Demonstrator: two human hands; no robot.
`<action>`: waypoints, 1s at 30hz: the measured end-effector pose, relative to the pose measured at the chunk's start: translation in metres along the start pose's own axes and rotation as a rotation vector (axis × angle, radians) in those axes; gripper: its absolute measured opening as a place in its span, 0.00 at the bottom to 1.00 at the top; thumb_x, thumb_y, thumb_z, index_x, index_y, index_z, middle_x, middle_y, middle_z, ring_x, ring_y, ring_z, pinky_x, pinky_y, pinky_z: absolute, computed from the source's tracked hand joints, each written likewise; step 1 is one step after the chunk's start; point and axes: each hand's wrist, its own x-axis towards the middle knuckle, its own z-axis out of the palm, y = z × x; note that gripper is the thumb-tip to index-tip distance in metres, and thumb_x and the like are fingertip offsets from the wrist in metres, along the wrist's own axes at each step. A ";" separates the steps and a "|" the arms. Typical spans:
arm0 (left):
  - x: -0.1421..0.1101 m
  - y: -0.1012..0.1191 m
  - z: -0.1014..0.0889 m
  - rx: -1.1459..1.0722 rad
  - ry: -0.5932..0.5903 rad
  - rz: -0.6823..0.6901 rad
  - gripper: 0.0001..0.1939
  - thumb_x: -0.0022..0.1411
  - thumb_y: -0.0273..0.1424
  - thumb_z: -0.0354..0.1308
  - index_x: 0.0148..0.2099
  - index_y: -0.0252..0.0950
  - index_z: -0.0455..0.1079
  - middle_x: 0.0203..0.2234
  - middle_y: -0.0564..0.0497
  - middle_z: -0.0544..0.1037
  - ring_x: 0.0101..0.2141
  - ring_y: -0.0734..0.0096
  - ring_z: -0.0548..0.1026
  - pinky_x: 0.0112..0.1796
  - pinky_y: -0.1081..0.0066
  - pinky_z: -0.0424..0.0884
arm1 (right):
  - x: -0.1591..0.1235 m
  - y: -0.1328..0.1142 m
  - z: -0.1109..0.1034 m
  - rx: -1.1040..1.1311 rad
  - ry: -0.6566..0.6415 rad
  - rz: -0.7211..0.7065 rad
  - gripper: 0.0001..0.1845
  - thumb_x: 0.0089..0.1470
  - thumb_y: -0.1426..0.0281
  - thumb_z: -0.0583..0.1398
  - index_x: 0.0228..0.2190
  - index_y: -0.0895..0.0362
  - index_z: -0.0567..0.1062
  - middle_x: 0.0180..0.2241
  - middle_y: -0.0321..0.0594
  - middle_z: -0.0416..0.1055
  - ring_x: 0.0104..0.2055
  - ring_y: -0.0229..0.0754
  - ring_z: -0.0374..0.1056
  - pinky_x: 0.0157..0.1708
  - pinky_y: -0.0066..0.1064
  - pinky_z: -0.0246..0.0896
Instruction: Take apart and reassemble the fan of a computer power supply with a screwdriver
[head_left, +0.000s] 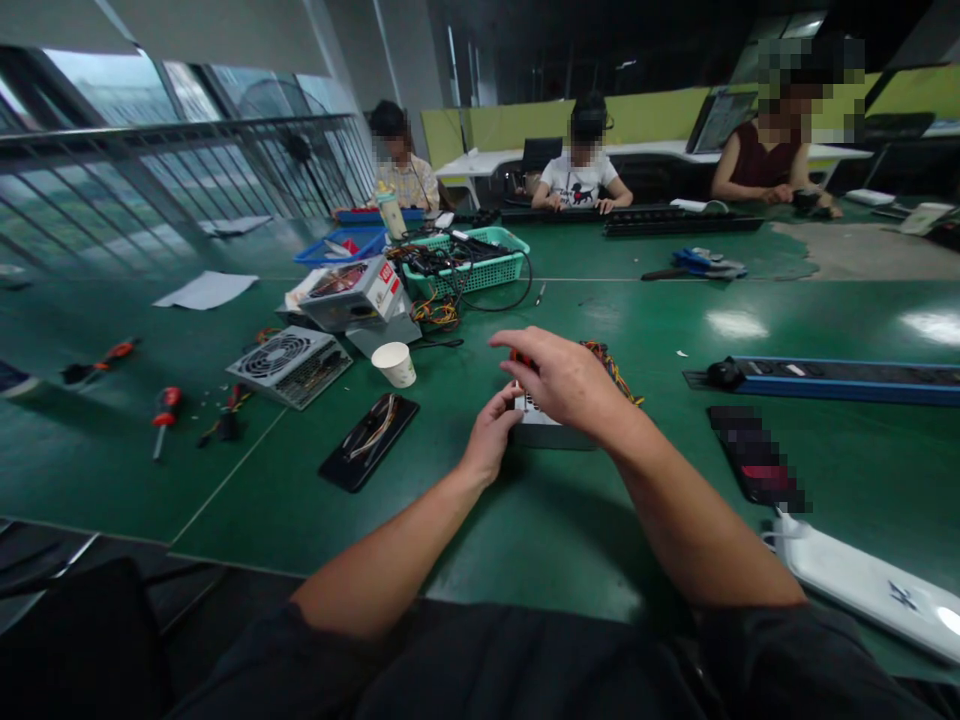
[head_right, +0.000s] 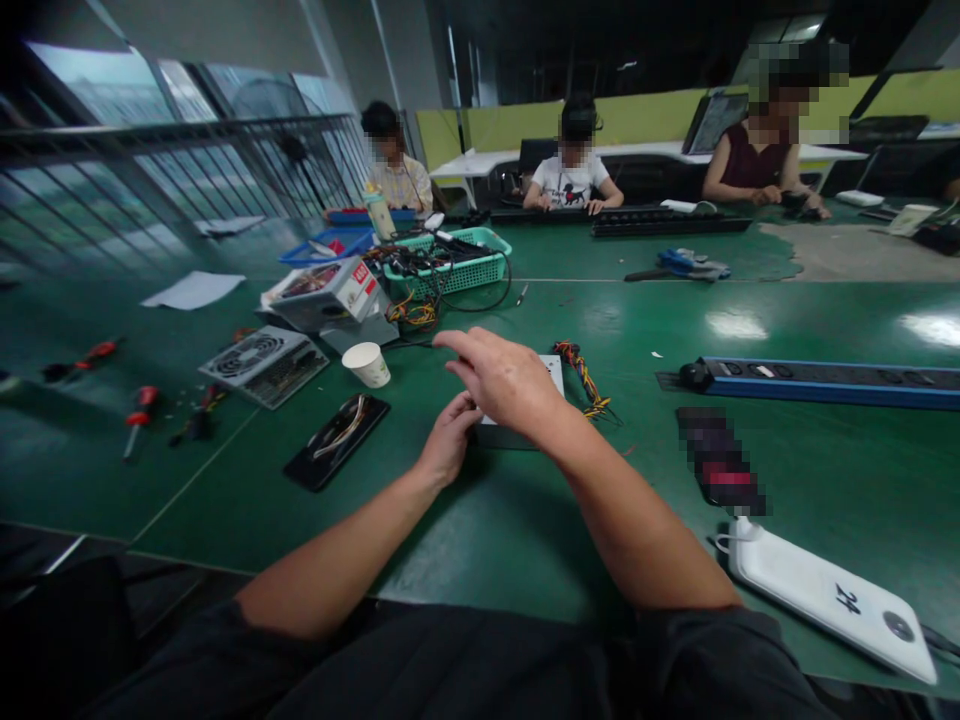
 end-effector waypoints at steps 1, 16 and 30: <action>0.000 0.000 0.000 -0.003 0.007 -0.001 0.16 0.54 0.28 0.59 0.46 0.40 0.76 0.52 0.51 0.78 0.60 0.56 0.67 0.63 0.57 0.57 | 0.000 0.001 -0.004 0.004 -0.025 -0.010 0.15 0.65 0.69 0.55 0.52 0.54 0.72 0.47 0.44 0.75 0.47 0.45 0.70 0.49 0.35 0.63; 0.000 0.003 0.003 -0.031 0.043 -0.031 0.20 0.50 0.27 0.59 0.48 0.38 0.77 0.57 0.49 0.75 0.62 0.54 0.65 0.63 0.57 0.56 | 0.000 -0.002 -0.007 -0.198 -0.006 0.045 0.09 0.64 0.67 0.57 0.42 0.57 0.75 0.40 0.44 0.75 0.42 0.45 0.70 0.41 0.33 0.61; -0.001 0.003 0.001 0.008 0.027 -0.016 0.19 0.53 0.27 0.60 0.49 0.38 0.77 0.57 0.48 0.75 0.61 0.54 0.67 0.62 0.57 0.58 | 0.002 -0.013 0.001 -0.252 0.009 0.107 0.11 0.64 0.62 0.57 0.41 0.57 0.73 0.37 0.43 0.76 0.37 0.45 0.71 0.35 0.33 0.58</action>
